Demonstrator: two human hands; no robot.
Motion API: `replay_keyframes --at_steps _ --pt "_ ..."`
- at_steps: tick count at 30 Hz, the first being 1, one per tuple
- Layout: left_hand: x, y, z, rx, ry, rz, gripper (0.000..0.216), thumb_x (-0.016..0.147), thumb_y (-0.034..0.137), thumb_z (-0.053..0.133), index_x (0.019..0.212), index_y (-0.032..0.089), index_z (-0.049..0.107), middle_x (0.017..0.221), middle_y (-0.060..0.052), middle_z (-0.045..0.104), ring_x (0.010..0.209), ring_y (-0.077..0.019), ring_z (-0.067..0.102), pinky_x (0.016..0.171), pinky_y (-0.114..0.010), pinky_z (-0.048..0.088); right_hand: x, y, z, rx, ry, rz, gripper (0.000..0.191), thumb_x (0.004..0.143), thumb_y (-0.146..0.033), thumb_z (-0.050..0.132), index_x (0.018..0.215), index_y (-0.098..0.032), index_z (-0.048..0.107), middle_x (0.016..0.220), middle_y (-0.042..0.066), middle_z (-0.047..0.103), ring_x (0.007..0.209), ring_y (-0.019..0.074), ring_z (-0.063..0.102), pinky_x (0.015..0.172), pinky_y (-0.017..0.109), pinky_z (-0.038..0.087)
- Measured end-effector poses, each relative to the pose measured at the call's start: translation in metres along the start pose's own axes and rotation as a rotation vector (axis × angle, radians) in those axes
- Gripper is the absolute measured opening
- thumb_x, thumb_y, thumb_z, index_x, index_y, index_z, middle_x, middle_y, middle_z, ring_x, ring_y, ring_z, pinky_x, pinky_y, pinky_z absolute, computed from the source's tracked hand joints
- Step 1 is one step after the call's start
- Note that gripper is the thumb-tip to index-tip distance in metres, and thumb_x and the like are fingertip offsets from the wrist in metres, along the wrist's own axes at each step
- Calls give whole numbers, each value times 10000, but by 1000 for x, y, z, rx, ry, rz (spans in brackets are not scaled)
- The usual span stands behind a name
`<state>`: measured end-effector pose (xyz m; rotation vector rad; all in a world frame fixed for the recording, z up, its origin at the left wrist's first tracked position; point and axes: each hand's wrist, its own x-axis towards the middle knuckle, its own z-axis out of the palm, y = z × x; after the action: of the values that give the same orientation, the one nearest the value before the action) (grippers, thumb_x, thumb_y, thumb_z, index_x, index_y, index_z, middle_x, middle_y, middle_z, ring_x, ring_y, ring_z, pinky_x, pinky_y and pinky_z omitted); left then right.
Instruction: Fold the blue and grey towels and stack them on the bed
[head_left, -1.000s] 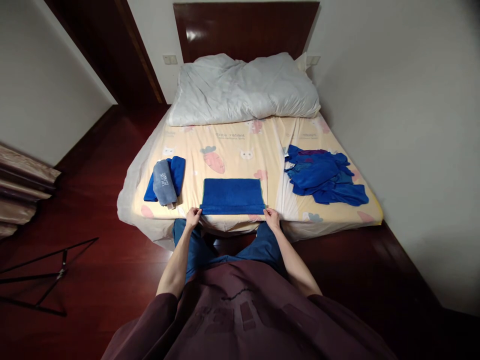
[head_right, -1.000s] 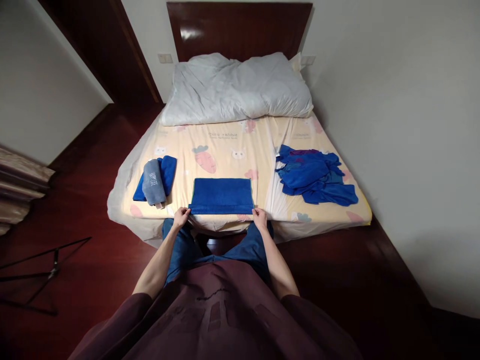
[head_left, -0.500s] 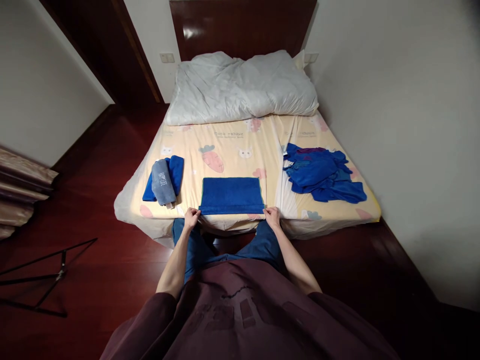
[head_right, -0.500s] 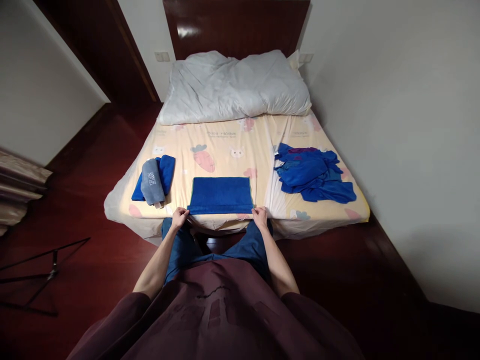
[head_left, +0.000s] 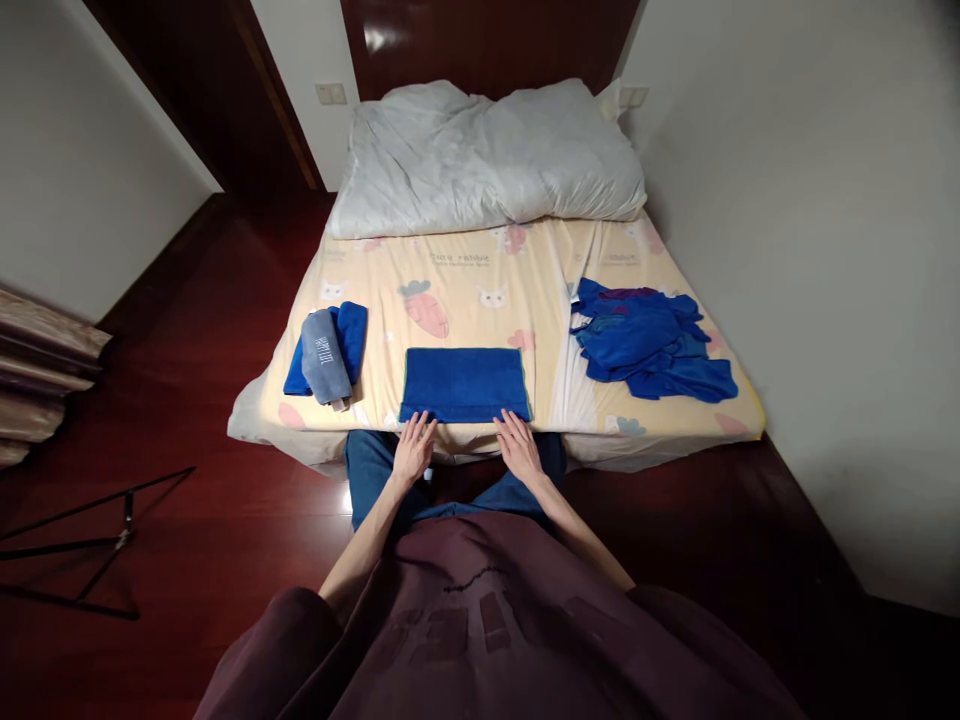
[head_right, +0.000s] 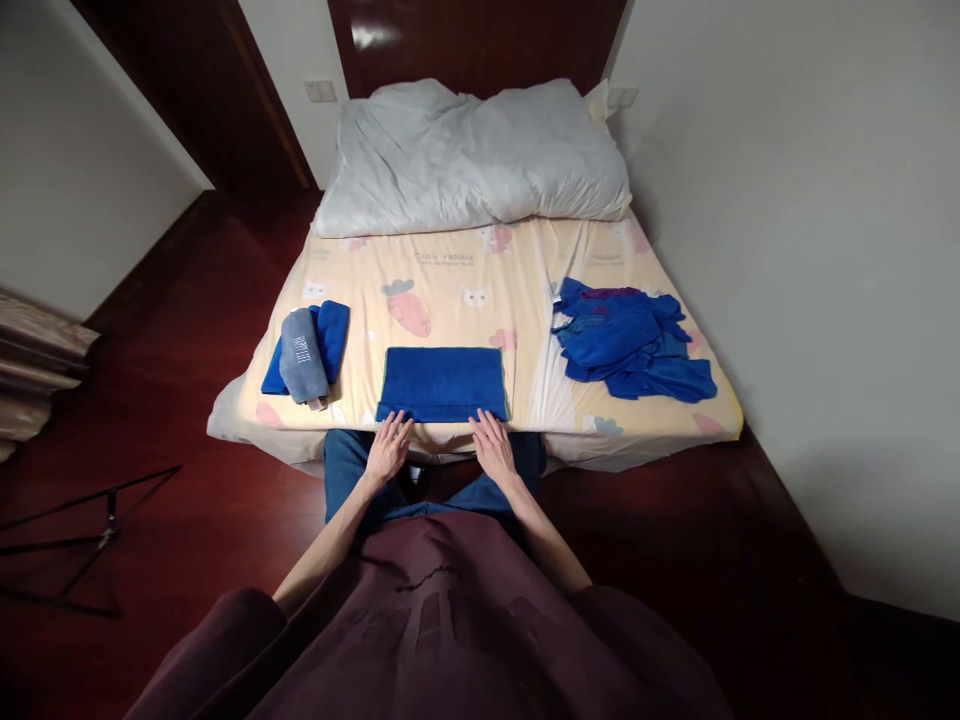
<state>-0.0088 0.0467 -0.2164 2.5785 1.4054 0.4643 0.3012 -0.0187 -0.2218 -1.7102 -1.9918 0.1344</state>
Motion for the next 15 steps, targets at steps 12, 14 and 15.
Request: replay_keyframes --at_steps 12,14,15 --pt "29 -29 1 52 -87 -145 626 967 158 395 1591 128 436 1681 -178 330 1591 -337 248 1274 -561 262 18 22 26 -184 -96 240 523 1053 -290 413 1483 -34 566 1561 260 485 1492 356 448 1187 513 388" --pt "31 -30 1 15 -74 -156 621 963 144 381 1579 139 458 1664 -178 368 1581 -331 278 1269 -560 272 20 26 24 -128 -88 260 521 1025 -270 444 1482 -53 571 1547 250 506 1474 359 472 1166 528 403" --pt "32 -30 1 -1 -63 -167 622 958 135 375 1574 134 464 1655 -185 381 1576 -333 291 1269 -565 271 22 28 24 -102 -84 266 527 1003 -251 462 1483 -62 571 1543 242 513 1468 359 479 1160 537 403"
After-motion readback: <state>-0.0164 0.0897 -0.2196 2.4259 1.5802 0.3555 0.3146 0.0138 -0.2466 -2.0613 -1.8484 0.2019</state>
